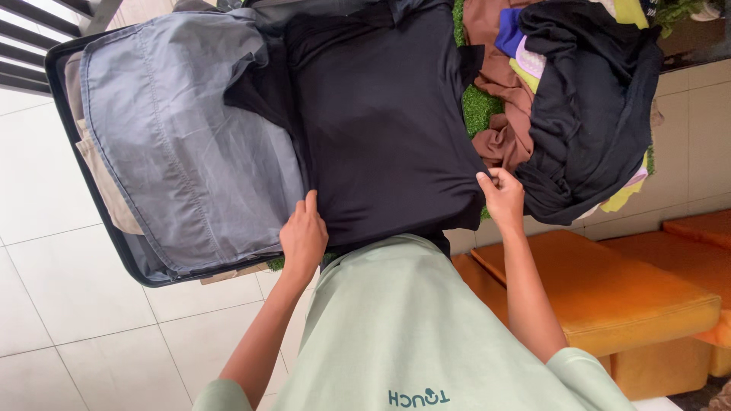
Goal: The person places folded black t-shirts into an open suitcase, smoothing the fabric by hand to fit them into the compartment.
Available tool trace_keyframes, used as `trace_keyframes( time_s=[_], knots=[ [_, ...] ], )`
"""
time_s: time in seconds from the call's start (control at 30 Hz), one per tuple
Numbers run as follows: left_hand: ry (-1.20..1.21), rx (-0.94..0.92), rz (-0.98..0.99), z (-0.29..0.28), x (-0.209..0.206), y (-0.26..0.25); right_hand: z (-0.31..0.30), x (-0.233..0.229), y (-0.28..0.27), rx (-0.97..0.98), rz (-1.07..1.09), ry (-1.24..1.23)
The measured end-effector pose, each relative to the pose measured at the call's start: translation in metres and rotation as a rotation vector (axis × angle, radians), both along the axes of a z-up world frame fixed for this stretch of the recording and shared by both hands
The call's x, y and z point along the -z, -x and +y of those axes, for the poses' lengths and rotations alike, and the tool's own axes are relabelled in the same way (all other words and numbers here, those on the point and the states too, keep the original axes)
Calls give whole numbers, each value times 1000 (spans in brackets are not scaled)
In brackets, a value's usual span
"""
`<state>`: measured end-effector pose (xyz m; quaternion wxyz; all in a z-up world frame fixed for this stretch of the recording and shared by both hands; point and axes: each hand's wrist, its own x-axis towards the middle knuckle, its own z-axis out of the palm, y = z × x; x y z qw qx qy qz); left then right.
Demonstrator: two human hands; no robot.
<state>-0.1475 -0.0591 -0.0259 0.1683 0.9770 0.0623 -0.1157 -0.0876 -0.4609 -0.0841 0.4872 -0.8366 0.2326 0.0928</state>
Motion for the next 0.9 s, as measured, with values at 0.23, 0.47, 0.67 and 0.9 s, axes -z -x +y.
trace_keyframes(
  time_s=[0.23,0.47,0.67,0.9],
  knots=[
    [36,-119,133,7,-28,38,-12,-3,27,-13,60,-66],
    [23,-146,239,2,-37,59,-35,-14,50,3,227,-18],
    [-55,-42,274,-2,-40,38,-26,-17,33,-16,31,31],
    [69,-113,61,7,-27,-67,30,-54,-55,-149,-302,67]
  ],
)
